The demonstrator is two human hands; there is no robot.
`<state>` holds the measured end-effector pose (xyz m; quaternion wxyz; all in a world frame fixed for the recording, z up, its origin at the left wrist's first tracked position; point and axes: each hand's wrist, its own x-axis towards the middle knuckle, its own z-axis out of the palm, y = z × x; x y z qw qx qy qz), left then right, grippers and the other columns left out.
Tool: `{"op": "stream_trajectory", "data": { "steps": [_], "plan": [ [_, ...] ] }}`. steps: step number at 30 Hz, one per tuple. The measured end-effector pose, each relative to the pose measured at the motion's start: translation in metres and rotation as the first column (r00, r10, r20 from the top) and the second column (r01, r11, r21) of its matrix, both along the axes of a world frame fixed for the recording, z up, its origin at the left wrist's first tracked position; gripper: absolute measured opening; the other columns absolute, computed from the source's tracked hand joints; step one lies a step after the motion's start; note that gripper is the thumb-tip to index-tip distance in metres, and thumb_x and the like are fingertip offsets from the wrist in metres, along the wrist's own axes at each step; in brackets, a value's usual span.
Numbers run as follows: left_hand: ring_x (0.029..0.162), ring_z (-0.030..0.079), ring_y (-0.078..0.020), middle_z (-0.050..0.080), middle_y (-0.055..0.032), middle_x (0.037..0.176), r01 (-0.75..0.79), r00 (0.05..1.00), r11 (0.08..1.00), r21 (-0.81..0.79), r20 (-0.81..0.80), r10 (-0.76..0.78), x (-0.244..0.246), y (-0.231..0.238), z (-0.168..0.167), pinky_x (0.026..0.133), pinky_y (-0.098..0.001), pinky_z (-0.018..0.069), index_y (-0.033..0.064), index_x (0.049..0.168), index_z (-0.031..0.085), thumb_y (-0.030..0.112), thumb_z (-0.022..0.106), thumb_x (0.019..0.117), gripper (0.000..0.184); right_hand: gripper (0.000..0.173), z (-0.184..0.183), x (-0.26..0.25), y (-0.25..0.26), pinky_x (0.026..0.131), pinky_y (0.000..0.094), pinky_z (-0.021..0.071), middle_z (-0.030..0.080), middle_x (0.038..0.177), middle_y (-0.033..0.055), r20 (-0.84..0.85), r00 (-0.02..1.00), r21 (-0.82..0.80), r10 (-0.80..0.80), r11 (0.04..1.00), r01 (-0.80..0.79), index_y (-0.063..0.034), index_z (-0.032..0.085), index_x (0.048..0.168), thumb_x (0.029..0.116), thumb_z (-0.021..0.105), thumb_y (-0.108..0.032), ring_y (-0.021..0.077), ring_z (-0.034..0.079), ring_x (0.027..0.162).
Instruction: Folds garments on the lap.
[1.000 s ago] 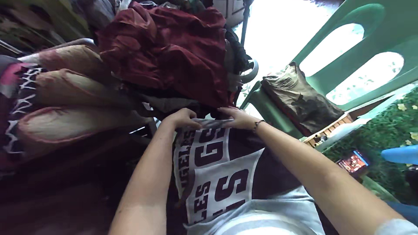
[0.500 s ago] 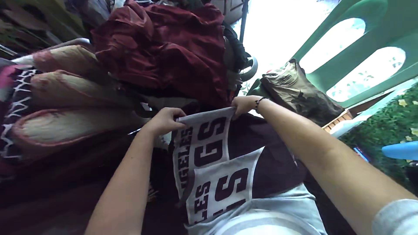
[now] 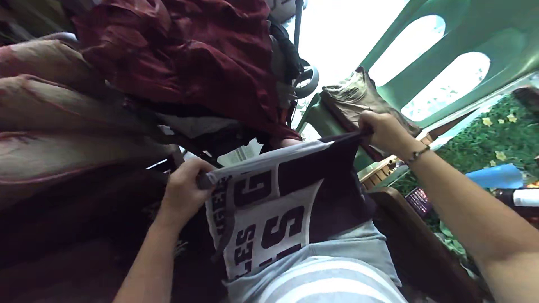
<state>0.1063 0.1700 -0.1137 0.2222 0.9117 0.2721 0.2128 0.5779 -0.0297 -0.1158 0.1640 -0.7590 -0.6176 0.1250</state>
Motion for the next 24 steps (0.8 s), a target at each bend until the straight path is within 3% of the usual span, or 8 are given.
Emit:
{"op": "stream_trajectory", "data": {
  "steps": [3,7,12,17,21,24],
  "plan": [
    [0.087,0.065,-0.0314,0.064,-0.0199,0.096,0.053,0.998,0.987,0.15,0.022,-0.057,-0.018,-0.036,-0.008,0.078,-0.046,0.0564,-0.0055,0.097,0.064,0.009,0.069,0.0825,0.021,0.02,-0.011,-0.021,-0.05,0.067,0.0615,0.0531,0.064,0.081,0.0196,0.055,0.998,0.127,0.015,0.992,-0.022,0.0021,0.062,0.088,0.0758,0.075,0.01,0.0407,0.066,0.077],
    [0.087,0.067,-0.032,0.067,-0.0189,0.095,0.097,0.995,0.963,0.252,0.008,-0.102,-0.037,-0.079,-0.023,0.076,-0.0442,0.0568,0.0026,0.101,0.066,0.019,0.059,0.0967,0.019,0.016,-0.038,-0.04,-0.095,0.071,0.0568,0.0539,0.063,0.082,0.0187,0.085,0.996,0.242,0.036,0.969,-0.056,0.0018,0.058,0.077,0.0724,0.069,0.012,0.039,0.066,0.081],
    [0.09,0.065,-0.0294,0.064,-0.0145,0.093,0.124,0.988,0.937,0.326,0.043,-0.146,-0.044,-0.105,-0.034,0.078,-0.0404,0.054,0.0076,0.103,0.063,0.019,0.056,0.1011,0.014,0.018,-0.065,-0.053,-0.119,0.073,0.0565,0.0532,0.063,0.08,0.0183,0.095,0.995,0.239,-0.022,0.971,-0.001,0.001,0.057,0.074,0.0722,0.071,0.012,0.039,0.065,0.083],
    [0.091,0.065,-0.0299,0.064,-0.0138,0.092,0.135,0.987,0.927,0.35,0.035,-0.157,-0.044,-0.116,-0.032,0.079,-0.0413,0.053,0.0082,0.103,0.063,0.019,0.054,0.1017,0.014,0.017,-0.068,-0.057,-0.129,0.075,0.0561,0.0533,0.062,0.08,0.0201,0.098,0.99,0.281,-0.099,0.957,0.068,0.0018,0.054,0.072,0.0733,0.069,0.012,0.0406,0.065,0.083],
    [0.092,0.065,-0.0306,0.066,-0.0128,0.092,0.151,0.987,0.928,0.341,0.001,-0.161,-0.042,-0.126,-0.04,0.08,-0.0438,0.0528,0.01,0.107,0.067,0.017,0.054,0.1025,0.016,0.014,-0.078,-0.051,-0.137,0.076,0.0595,0.0525,0.063,0.082,0.0216,0.138,0.976,0.218,-0.167,0.967,0.134,0.0026,0.056,0.074,0.0771,0.067,0.011,0.0433,0.065,0.086],
    [0.091,0.065,-0.0304,0.066,-0.0125,0.094,0.17,0.985,0.935,0.312,-0.017,-0.173,-0.04,-0.133,-0.046,0.079,-0.0438,0.0525,0.0138,0.119,0.069,0.017,0.056,0.1018,0.022,0.011,-0.077,-0.049,-0.138,0.085,0.0666,0.0487,0.066,0.097,0.0242,0.131,0.977,-0.099,-0.166,0.979,0.179,0.0003,0.068,0.085,0.0781,0.069,0.009,0.0482,0.062,0.102]
  ]
}}
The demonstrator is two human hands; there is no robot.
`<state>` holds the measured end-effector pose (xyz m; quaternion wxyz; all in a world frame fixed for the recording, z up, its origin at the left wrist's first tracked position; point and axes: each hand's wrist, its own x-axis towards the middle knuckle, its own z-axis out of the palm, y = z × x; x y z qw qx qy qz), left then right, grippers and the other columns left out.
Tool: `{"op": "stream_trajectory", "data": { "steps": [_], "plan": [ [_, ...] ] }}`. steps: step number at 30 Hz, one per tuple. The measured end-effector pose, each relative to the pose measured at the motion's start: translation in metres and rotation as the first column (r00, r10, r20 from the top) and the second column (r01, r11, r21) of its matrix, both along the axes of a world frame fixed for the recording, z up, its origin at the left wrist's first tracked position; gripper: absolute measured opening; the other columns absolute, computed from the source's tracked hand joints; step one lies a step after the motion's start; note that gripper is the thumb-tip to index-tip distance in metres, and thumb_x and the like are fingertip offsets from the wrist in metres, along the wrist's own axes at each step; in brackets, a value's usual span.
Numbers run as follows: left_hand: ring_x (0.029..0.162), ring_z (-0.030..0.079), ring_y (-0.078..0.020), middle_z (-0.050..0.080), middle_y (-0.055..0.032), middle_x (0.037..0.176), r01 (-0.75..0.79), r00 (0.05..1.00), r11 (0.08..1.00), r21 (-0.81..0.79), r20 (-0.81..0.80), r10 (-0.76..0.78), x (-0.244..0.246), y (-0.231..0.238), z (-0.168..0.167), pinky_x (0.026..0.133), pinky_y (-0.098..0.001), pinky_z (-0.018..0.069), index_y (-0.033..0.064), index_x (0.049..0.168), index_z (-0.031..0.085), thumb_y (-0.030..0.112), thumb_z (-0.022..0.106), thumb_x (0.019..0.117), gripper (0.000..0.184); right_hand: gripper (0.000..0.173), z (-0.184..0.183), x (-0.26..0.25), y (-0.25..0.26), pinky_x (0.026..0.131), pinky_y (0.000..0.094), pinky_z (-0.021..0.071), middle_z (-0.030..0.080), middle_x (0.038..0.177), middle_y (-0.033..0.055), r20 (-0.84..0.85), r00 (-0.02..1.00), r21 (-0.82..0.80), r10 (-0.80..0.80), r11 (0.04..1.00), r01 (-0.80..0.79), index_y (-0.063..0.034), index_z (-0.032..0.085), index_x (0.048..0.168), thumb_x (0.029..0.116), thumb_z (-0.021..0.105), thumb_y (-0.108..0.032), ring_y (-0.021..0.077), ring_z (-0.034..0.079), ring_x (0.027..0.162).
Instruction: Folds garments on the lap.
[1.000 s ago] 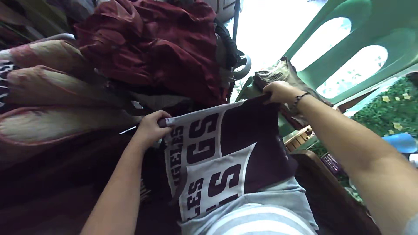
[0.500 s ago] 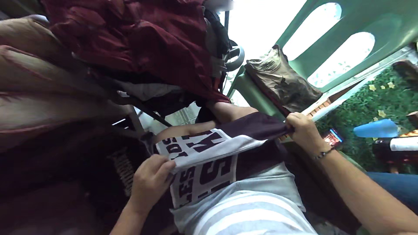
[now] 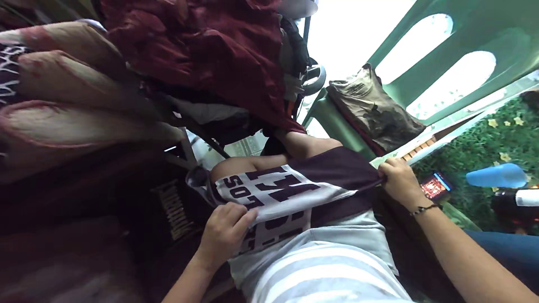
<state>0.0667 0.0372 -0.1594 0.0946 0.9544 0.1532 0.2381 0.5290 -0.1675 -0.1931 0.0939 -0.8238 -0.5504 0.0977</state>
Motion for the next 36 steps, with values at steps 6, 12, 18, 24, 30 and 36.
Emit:
{"op": "stream_trajectory", "data": {
  "steps": [6,12,18,24,30,36],
  "plan": [
    [0.113,0.062,-0.0283,0.065,-0.0119,0.124,0.095,0.995,0.985,-0.146,-0.007,-0.097,-0.015,-0.003,0.005,0.095,-0.0474,0.0488,0.022,0.142,0.055,0.042,0.057,0.0884,0.057,0.037,0.017,-0.003,0.017,0.11,0.0535,0.0435,0.057,0.142,0.0212,-0.481,0.874,-0.026,-0.062,0.998,0.056,-0.0016,0.066,0.128,0.0937,0.052,-0.001,0.0345,0.053,0.134],
    [0.135,0.052,-0.0379,0.057,-0.0199,0.142,-0.295,0.955,0.954,-0.055,0.004,0.295,-0.035,0.048,-0.002,0.109,-0.0568,0.0425,0.0037,0.135,0.06,0.01,0.056,0.0883,0.047,0.074,-0.009,-0.06,0.056,0.122,0.0514,0.0295,0.035,0.161,0.022,-0.59,0.795,0.075,-0.142,0.97,0.229,-0.0086,0.034,0.16,0.1032,0.042,-0.055,0.0331,0.033,0.15],
    [0.146,0.039,-0.0392,0.061,-0.0113,0.142,-0.322,0.924,0.941,-0.107,-0.25,0.288,-0.054,0.107,-0.028,0.117,-0.0724,0.0197,0.0083,0.143,0.057,-0.003,0.074,0.0752,0.071,0.087,-0.028,-0.073,0.061,0.125,0.05,0.0218,0.027,0.165,0.0223,-0.548,0.817,0.081,-0.179,0.961,0.265,-0.0096,0.022,0.164,0.099,0.046,-0.062,0.0331,0.024,0.155],
    [0.137,0.042,-0.0497,0.062,-0.0218,0.129,-0.328,0.899,0.944,-0.02,-0.315,0.305,-0.069,0.124,-0.024,0.115,-0.0737,0.0227,0.0066,0.091,0.075,-0.002,0.078,0.0733,0.02,0.086,-0.029,-0.07,0.059,0.124,0.0489,0.0248,0.028,0.166,0.0182,-0.574,0.799,0.084,-0.182,0.957,0.278,-0.0117,0.023,0.164,0.0982,0.049,-0.061,0.0297,0.027,0.153],
    [0.097,0.071,-0.0411,0.071,-0.0216,0.103,-0.436,0.854,0.899,0.031,-0.302,0.424,-0.105,0.108,-0.022,0.101,-0.0673,0.0445,-0.0044,0.108,0.068,-0.017,0.069,0.0789,0.032,0.085,-0.029,-0.071,0.06,0.125,0.0476,0.0242,0.028,0.165,0.0189,-0.583,0.792,0.089,-0.183,0.954,0.286,-0.0105,0.023,0.164,0.0987,0.05,-0.059,0.029,0.027,0.153],
    [0.102,0.067,-0.0487,0.066,-0.0292,0.11,-0.675,0.732,0.737,0.039,-0.088,0.675,-0.145,0.077,-0.031,0.08,-0.0626,0.0547,-0.0081,0.102,0.065,-0.011,0.065,0.0833,0.019,0.084,-0.027,-0.072,0.059,0.125,0.0477,0.0238,0.029,0.165,0.0189,-0.575,0.797,0.094,-0.185,0.953,0.289,-0.0107,0.022,0.164,0.0993,0.049,-0.057,0.0295,0.028,0.153]
  ]
}}
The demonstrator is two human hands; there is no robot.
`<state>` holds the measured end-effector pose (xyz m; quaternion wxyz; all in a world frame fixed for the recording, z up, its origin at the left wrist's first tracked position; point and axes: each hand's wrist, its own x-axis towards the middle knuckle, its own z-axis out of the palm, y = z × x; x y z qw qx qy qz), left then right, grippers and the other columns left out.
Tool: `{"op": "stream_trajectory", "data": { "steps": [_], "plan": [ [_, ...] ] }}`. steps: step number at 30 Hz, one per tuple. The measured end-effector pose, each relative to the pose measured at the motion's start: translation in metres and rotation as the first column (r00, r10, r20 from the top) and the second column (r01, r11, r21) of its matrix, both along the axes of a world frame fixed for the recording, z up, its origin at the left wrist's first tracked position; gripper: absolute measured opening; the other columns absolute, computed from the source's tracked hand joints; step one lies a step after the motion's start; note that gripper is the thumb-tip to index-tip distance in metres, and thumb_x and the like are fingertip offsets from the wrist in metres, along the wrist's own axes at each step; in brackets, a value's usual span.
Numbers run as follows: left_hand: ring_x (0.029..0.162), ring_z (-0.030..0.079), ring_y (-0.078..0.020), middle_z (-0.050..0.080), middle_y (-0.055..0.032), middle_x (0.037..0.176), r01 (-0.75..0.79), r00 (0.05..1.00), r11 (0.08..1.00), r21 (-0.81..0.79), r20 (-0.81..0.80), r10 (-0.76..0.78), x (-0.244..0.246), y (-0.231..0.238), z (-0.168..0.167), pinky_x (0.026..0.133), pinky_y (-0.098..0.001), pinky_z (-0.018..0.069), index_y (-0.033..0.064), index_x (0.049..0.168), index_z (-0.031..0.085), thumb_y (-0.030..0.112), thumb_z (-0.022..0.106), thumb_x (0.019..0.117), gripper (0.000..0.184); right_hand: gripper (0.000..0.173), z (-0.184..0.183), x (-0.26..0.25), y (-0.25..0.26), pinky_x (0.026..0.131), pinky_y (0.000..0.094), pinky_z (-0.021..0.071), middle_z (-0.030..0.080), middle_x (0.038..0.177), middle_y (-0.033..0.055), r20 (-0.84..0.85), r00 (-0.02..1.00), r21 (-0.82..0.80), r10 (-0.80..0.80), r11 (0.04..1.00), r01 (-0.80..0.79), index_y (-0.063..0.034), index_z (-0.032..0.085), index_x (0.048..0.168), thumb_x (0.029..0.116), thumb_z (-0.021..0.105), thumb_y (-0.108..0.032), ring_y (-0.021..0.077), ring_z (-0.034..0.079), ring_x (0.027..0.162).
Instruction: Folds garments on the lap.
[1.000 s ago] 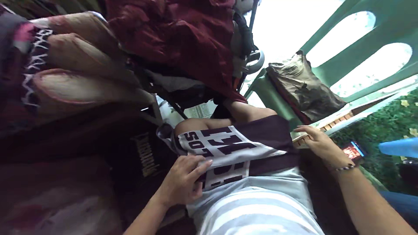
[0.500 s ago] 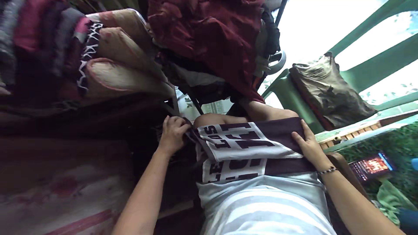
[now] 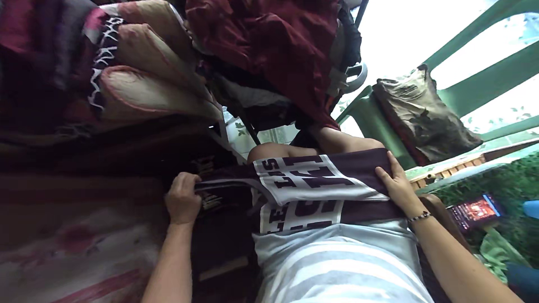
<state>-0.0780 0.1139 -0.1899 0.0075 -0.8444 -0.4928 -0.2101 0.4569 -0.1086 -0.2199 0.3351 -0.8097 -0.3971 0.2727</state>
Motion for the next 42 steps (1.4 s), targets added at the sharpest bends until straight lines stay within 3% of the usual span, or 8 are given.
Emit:
{"op": "stream_trajectory", "data": {
  "steps": [8,14,16,19,24,30,36,42],
  "plan": [
    [0.105,0.063,-0.0544,0.058,-0.0345,0.128,-0.409,0.909,0.898,-0.161,0.017,0.417,0.008,-0.028,-0.019,0.084,-0.0644,0.0526,-0.0115,0.113,0.061,-0.012,0.049,0.0957,0.021,0.081,0.005,-0.003,0.0,0.123,0.0501,0.0255,0.029,0.165,0.0183,-0.016,1.0,-0.02,-0.01,1.0,0.009,-0.0133,0.022,0.164,0.1004,0.05,-0.055,0.0304,0.029,0.153],
    [0.114,0.063,-0.0481,0.062,-0.0305,0.125,-0.52,0.837,0.812,-0.265,0.028,0.546,0.026,-0.021,-0.031,0.092,-0.0626,0.0505,-0.0077,0.114,0.063,-0.009,0.059,0.0905,0.024,0.08,-0.002,0.001,-0.002,0.122,0.0517,0.0266,0.03,0.165,0.0172,-0.019,1.0,0.005,-0.006,1.0,0.006,-0.0134,0.023,0.164,0.1009,0.051,-0.054,0.0304,0.029,0.152],
    [0.11,0.065,-0.0492,0.066,-0.0298,0.119,-0.562,0.817,0.756,-0.336,-0.081,0.571,0.033,-0.022,-0.026,0.09,-0.066,0.0499,-0.0038,0.122,0.062,-0.004,0.056,0.0955,0.027,0.08,-0.004,0.003,-0.002,0.122,0.0525,0.0274,0.031,0.165,0.0163,-0.015,1.0,0.007,-0.01,1.0,0.01,-0.0145,0.024,0.164,0.1003,0.051,-0.055,0.0297,0.03,0.152],
    [0.115,0.061,-0.054,0.053,-0.0302,0.143,-0.56,0.828,0.708,-0.43,-0.271,0.491,0.036,-0.023,-0.021,0.088,-0.0702,0.0499,0.0056,0.145,0.049,-0.003,0.056,0.0963,0.05,0.08,-0.005,0.005,-0.002,0.123,0.0525,0.0262,0.029,0.165,0.0161,-0.032,0.999,-0.001,-0.006,1.0,0.006,-0.0159,0.023,0.164,0.1007,0.048,-0.057,0.0291,0.028,0.153],
    [0.117,0.058,-0.0476,0.055,-0.0346,0.13,0.005,0.989,0.976,-0.22,0.146,0.028,0.058,-0.056,0.001,0.098,-0.0558,0.0501,-0.0075,0.131,0.057,0.009,0.06,0.0902,0.044,0.071,-0.009,0.01,-0.004,0.125,0.05,0.0233,0.024,0.169,0.012,-0.163,0.985,-0.007,-0.05,0.999,0.049,-0.015,0.019,0.165,0.1074,0.034,-0.053,0.0255,0.026,0.155],
    [0.118,0.058,-0.0355,0.065,-0.0175,0.116,0.444,0.879,0.895,-0.034,0.208,-0.428,0.14,-0.103,0.026,0.102,-0.0558,0.0431,0.0146,0.122,0.068,0.076,0.064,0.0821,0.073,0.069,-0.001,0.009,-0.008,0.127,0.0456,0.0188,0.021,0.17,0.0076,-0.298,0.941,-0.115,-0.161,0.985,0.132,-0.012,0.02,0.164,0.1094,0.02,-0.054,0.0189,0.023,0.156],
    [0.109,0.062,-0.0384,0.068,-0.0165,0.105,0.409,0.909,0.908,0.094,0.053,-0.415,0.164,-0.099,0.018,0.093,-0.0559,0.0451,0.0098,0.104,0.071,0.024,0.065,0.089,0.021,0.074,-0.007,0.014,-0.012,0.126,0.0478,0.0204,0.023,0.17,0.0093,-0.337,0.927,-0.116,-0.164,0.984,0.132,-0.012,0.022,0.164,0.1075,0.02,-0.059,0.0208,0.024,0.155],
    [0.099,0.065,-0.0344,0.069,-0.0145,0.101,0.521,0.852,0.853,0.033,0.04,-0.522,0.149,-0.097,0.029,0.088,-0.0517,0.0478,0.0113,0.102,0.072,0.022,0.058,0.0945,0.019,0.075,-0.015,0.018,-0.012,0.126,0.0477,0.0212,0.024,0.169,0.0108,-0.349,0.924,-0.093,-0.157,0.987,0.133,-0.0107,0.024,0.163,0.1069,0.023,-0.06,0.0221,0.025,0.155]
  ]
}}
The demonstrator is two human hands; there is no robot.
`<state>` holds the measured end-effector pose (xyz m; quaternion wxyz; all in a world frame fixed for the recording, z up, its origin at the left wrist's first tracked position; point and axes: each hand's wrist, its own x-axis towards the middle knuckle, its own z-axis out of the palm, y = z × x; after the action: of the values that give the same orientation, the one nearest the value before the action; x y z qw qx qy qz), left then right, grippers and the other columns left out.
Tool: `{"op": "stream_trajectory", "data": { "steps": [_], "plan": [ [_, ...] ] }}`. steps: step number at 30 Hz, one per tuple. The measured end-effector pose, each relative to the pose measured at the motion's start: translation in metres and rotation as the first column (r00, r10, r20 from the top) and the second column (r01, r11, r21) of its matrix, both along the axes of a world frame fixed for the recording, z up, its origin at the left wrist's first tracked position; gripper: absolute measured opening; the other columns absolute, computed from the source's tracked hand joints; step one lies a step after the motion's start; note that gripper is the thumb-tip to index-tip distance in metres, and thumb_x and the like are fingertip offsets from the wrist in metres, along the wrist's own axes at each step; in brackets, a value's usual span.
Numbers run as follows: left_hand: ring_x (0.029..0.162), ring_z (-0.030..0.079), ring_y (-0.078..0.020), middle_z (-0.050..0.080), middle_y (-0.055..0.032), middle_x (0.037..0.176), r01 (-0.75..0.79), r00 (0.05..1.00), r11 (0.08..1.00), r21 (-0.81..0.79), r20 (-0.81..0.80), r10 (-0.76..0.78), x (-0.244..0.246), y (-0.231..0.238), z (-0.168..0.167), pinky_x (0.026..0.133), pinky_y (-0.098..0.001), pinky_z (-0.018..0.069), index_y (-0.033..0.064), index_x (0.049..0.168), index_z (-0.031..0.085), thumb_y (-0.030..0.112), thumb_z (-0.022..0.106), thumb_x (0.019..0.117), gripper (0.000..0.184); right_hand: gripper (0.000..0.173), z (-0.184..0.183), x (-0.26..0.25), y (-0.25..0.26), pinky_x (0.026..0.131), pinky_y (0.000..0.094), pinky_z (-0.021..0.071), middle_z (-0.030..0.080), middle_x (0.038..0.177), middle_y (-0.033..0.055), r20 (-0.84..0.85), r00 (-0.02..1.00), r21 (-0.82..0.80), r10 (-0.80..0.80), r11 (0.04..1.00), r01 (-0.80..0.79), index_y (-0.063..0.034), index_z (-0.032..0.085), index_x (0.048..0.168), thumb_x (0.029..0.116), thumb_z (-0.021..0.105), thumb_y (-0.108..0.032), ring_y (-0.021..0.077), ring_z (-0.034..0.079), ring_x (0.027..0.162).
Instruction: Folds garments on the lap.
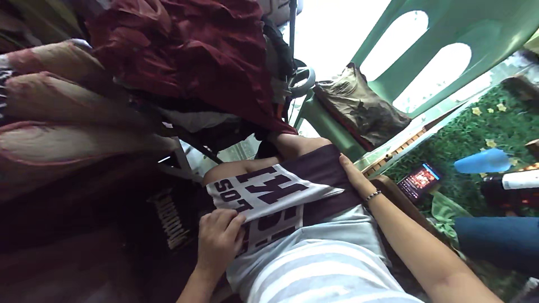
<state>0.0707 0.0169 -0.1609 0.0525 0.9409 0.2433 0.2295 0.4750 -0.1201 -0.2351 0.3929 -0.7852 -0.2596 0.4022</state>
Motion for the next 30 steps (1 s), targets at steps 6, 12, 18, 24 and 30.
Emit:
{"op": "stream_trajectory", "data": {
  "steps": [6,12,18,24,30],
  "plan": [
    [0.108,0.063,-0.0322,0.071,-0.0123,0.112,0.018,0.998,0.987,-0.161,-0.055,-0.028,0.02,-0.01,0.034,0.097,-0.0564,0.043,0.0148,0.106,0.078,0.053,0.051,0.1008,0.047,0.071,0.01,-0.001,-0.002,0.119,0.0475,0.0349,0.045,0.158,0.0083,-0.133,0.979,-0.076,-0.155,0.986,0.146,-0.0163,0.039,0.158,0.1059,0.025,-0.063,0.0199,0.043,0.145],
    [0.126,0.061,-0.0291,0.068,-0.011,0.129,0.189,0.98,0.939,-0.288,0.116,-0.162,0.089,-0.027,0.038,0.108,-0.0514,0.0471,0.014,0.125,0.073,0.028,0.051,0.1059,0.032,0.054,-0.008,0.017,-0.011,0.09,0.0425,0.0561,0.07,0.115,0.0095,-0.474,0.814,-0.129,-0.336,0.941,0.313,-0.0092,0.061,0.13,0.1042,0.047,-0.054,0.0196,0.067,0.105],
    [0.143,0.046,-0.0349,0.052,-0.0141,0.152,0.29,0.945,0.865,-0.409,-0.021,-0.326,0.159,-0.039,0.014,0.116,-0.0589,0.0358,0.0167,0.144,0.06,0.025,0.052,0.1057,0.04,0.042,-0.001,0.026,-0.024,0.081,0.0366,0.0587,0.072,0.098,0.0057,-0.636,0.706,-0.188,-0.312,0.95,0.249,-0.0075,0.062,0.122,0.1057,0.049,-0.045,0.0154,0.07,0.09],
    [0.156,0.018,-0.0352,0.022,-0.0093,0.17,0.216,0.89,0.831,-0.512,-0.246,-0.383,0.184,-0.039,-0.01,0.121,-0.0658,0.0156,0.0241,0.161,0.035,0.043,0.045,0.107,0.058,0.041,0.005,0.021,-0.028,0.08,0.0362,0.0598,0.073,0.096,0.006,-0.714,0.655,-0.122,-0.246,0.966,0.23,-0.0087,0.064,0.118,0.1095,0.04,-0.041,0.0157,0.071,0.089],
    [0.158,0.003,-0.0375,0.006,-0.0101,0.173,0.133,0.861,0.796,-0.591,-0.329,-0.389,0.182,-0.037,-0.017,0.121,-0.0681,0.007,0.0304,0.165,0.02,0.061,0.037,0.1039,0.07,0.029,-0.002,0.031,-0.035,0.079,0.0352,0.0615,0.072,0.099,0.0052,-0.726,0.685,0.123,-0.052,0.971,0.203,-0.0101,0.053,0.13,0.1067,0.044,-0.025,0.0147,0.072,0.09]
  ]
}}
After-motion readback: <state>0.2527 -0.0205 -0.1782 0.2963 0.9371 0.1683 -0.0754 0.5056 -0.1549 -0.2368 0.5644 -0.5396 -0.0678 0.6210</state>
